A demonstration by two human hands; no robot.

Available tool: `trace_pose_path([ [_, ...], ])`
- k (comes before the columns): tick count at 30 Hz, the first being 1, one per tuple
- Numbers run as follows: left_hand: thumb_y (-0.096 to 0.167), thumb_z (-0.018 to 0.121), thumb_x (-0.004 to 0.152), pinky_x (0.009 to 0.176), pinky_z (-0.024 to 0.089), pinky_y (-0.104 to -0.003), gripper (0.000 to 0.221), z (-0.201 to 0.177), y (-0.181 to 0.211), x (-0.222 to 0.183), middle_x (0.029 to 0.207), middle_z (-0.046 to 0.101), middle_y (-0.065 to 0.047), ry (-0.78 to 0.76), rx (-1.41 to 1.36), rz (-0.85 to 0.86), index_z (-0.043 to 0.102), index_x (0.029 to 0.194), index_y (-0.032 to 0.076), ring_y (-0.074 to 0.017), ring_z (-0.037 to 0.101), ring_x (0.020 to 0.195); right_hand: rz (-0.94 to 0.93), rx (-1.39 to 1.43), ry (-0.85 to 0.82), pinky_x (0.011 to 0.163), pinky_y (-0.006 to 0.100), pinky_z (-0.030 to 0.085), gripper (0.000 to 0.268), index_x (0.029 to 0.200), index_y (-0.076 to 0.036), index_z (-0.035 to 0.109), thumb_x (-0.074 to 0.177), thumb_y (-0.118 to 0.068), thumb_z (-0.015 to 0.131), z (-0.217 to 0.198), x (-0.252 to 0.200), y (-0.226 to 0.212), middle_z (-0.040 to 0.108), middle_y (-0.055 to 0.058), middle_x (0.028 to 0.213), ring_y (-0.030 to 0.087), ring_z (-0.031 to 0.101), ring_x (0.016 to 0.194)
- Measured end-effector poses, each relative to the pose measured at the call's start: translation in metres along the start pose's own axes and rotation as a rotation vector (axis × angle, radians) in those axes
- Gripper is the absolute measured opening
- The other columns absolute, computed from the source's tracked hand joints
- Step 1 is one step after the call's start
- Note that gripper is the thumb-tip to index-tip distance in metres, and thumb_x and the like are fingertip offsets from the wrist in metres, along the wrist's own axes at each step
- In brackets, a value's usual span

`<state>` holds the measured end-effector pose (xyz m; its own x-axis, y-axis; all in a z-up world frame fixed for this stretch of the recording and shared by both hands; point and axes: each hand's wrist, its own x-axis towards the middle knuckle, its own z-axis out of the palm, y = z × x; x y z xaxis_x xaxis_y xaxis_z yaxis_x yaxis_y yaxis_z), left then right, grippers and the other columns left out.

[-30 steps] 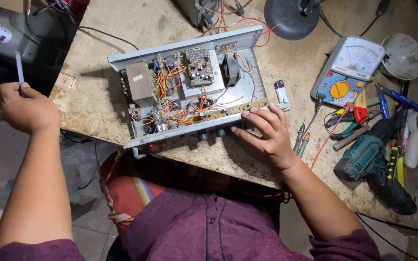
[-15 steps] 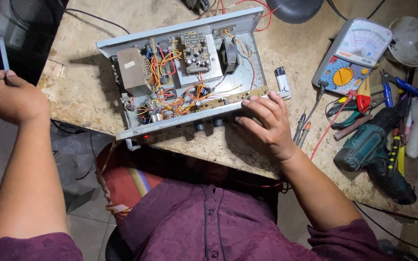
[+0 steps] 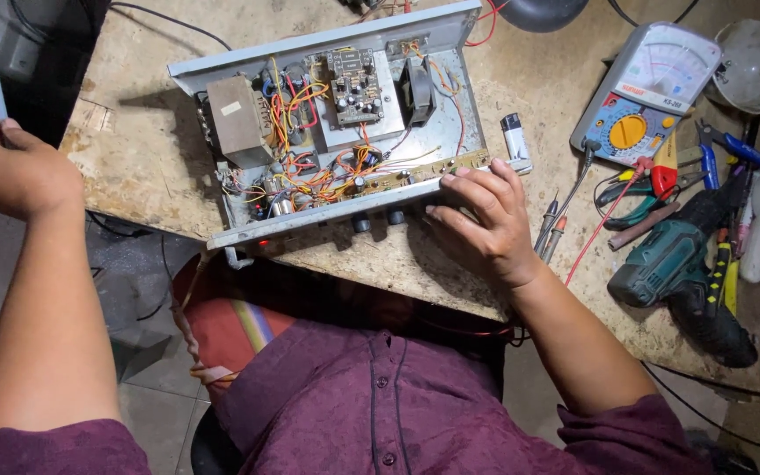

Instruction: Adjusting amplifier knobs and using a multimeter to test internal components on a repair bench.

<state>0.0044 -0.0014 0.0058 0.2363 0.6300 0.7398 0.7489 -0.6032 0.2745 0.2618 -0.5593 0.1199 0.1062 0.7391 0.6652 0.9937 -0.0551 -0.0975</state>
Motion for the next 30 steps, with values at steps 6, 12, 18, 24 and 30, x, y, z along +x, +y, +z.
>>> trace_pose_path([
  [6,0.002,0.067,0.088,0.059,0.056,-0.046,0.013,-0.003,0.003,0.0,0.089,0.079,-0.01,-0.015,-0.01,-0.028,0.074,0.096,0.01,-0.0331,0.075,0.074,0.005,0.014,0.013,0.114,0.057,0.039,0.013,0.11,-0.011,0.076,0.098,-0.006,0.081,0.001,0.0,0.0,0.063,0.016,0.132,0.035,0.063,0.12],
  [12,0.003,0.067,0.09,0.056,0.056,-0.045,0.013,-0.001,0.003,0.0,0.088,0.078,-0.01,-0.008,0.01,-0.024,0.074,0.097,0.011,-0.0322,0.075,0.072,-0.001,0.009,0.016,0.113,0.058,0.04,0.013,0.11,-0.011,0.076,0.099,-0.006,0.08,0.002,-0.002,0.002,0.064,0.016,0.132,0.035,0.062,0.121],
  [18,0.005,0.068,0.087,0.055,0.055,-0.047,0.014,-0.001,0.002,0.0,0.086,0.08,-0.008,-0.011,0.043,-0.064,0.076,0.095,0.014,-0.0329,0.075,0.071,-0.001,0.012,0.02,0.114,0.057,0.04,0.013,0.109,-0.01,0.076,0.098,-0.01,0.082,0.0,0.002,0.0,0.064,0.016,0.131,0.035,0.063,0.12],
  [24,0.001,0.067,0.083,0.057,0.055,-0.046,0.017,0.002,-0.001,0.001,0.084,0.081,-0.009,0.008,0.005,-0.032,0.075,0.093,0.012,-0.0325,0.075,0.071,0.12,0.067,0.072,0.116,0.063,0.039,0.039,0.12,-0.009,0.066,0.092,-0.025,0.087,-0.013,-0.003,0.002,0.059,0.02,0.131,0.037,0.062,0.12],
  [30,0.009,0.071,0.089,0.053,0.054,-0.047,0.01,0.002,0.001,0.0,0.08,0.08,-0.004,0.008,0.096,-0.045,0.074,0.092,0.018,-0.0297,0.076,0.065,0.354,0.128,0.293,0.098,0.049,0.051,0.021,0.107,0.002,0.063,0.1,-0.017,0.069,-0.034,0.005,0.007,0.06,0.026,0.118,0.04,0.06,0.111],
])
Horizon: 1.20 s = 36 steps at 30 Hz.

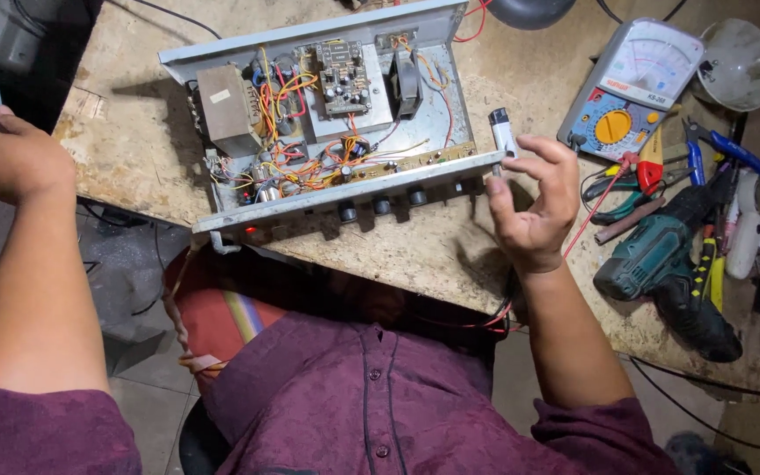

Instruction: Adjusting amplifier knobs and using a multimeter to test internal components on a repair bench.

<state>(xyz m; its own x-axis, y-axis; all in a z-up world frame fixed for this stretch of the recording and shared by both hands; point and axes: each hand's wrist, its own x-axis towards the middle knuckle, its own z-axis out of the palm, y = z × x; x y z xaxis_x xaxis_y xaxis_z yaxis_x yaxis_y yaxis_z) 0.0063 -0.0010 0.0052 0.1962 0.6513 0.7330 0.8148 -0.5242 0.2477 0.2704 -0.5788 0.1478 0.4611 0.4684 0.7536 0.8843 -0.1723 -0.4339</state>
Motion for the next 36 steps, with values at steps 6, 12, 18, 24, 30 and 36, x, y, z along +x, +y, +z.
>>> trace_pose_path([
  [6,0.021,0.069,0.103,0.052,0.055,-0.036,0.01,0.035,-0.029,-0.007,0.078,0.079,0.001,0.034,-0.03,0.045,0.074,0.094,0.02,-0.0176,0.072,0.06,0.109,-0.004,0.071,0.095,0.048,0.05,0.015,0.099,0.004,0.063,0.102,-0.011,0.063,-0.011,0.004,-0.002,0.062,0.026,0.11,0.038,0.061,0.105],
  [12,0.025,0.064,0.105,0.057,0.059,-0.033,0.017,0.057,-0.052,-0.011,0.085,0.087,0.001,0.027,-0.086,0.014,0.079,0.098,0.019,-0.0178,0.082,0.068,-0.122,-0.018,-0.124,0.1,0.054,0.049,0.018,0.097,-0.004,0.069,0.091,-0.013,0.084,-0.01,0.002,0.008,0.06,0.024,0.124,0.04,0.058,0.115],
  [18,0.023,0.064,0.107,0.059,0.058,-0.033,0.016,0.059,-0.05,-0.012,0.085,0.084,0.0,0.061,-0.091,0.035,0.076,0.097,0.017,-0.016,0.078,0.068,-0.263,-0.108,-0.307,0.099,0.058,0.049,0.022,0.102,-0.008,0.071,0.092,-0.019,0.087,0.0,-0.003,0.017,0.059,0.025,0.129,0.043,0.057,0.116],
  [24,0.03,0.064,0.108,0.056,0.06,-0.032,0.021,0.084,-0.067,-0.017,0.084,0.086,-0.001,0.089,-0.03,0.035,0.079,0.101,0.017,-0.0166,0.082,0.068,-0.262,-0.136,-0.276,0.097,0.059,0.051,0.016,0.098,-0.005,0.07,0.095,-0.014,0.084,0.003,-0.006,0.019,0.06,0.025,0.128,0.044,0.056,0.114],
  [30,0.029,0.064,0.106,0.06,0.062,-0.034,0.022,0.08,-0.063,-0.016,0.089,0.088,-0.003,0.064,-0.021,0.023,0.081,0.103,0.015,-0.0212,0.084,0.073,-0.254,-0.1,-0.275,0.099,0.058,0.051,0.009,0.107,-0.014,0.073,0.1,-0.014,0.078,0.002,-0.007,0.018,0.059,0.022,0.132,0.042,0.054,0.116],
  [36,0.025,0.063,0.106,0.066,0.066,-0.028,0.02,0.086,-0.063,-0.017,0.092,0.089,-0.003,0.079,-0.136,0.015,0.08,0.104,0.014,-0.0163,0.087,0.078,-0.275,-0.165,-0.248,0.098,0.055,0.05,0.007,0.101,-0.015,0.076,0.098,-0.017,0.083,0.002,-0.004,0.016,0.062,0.019,0.129,0.04,0.054,0.114],
])
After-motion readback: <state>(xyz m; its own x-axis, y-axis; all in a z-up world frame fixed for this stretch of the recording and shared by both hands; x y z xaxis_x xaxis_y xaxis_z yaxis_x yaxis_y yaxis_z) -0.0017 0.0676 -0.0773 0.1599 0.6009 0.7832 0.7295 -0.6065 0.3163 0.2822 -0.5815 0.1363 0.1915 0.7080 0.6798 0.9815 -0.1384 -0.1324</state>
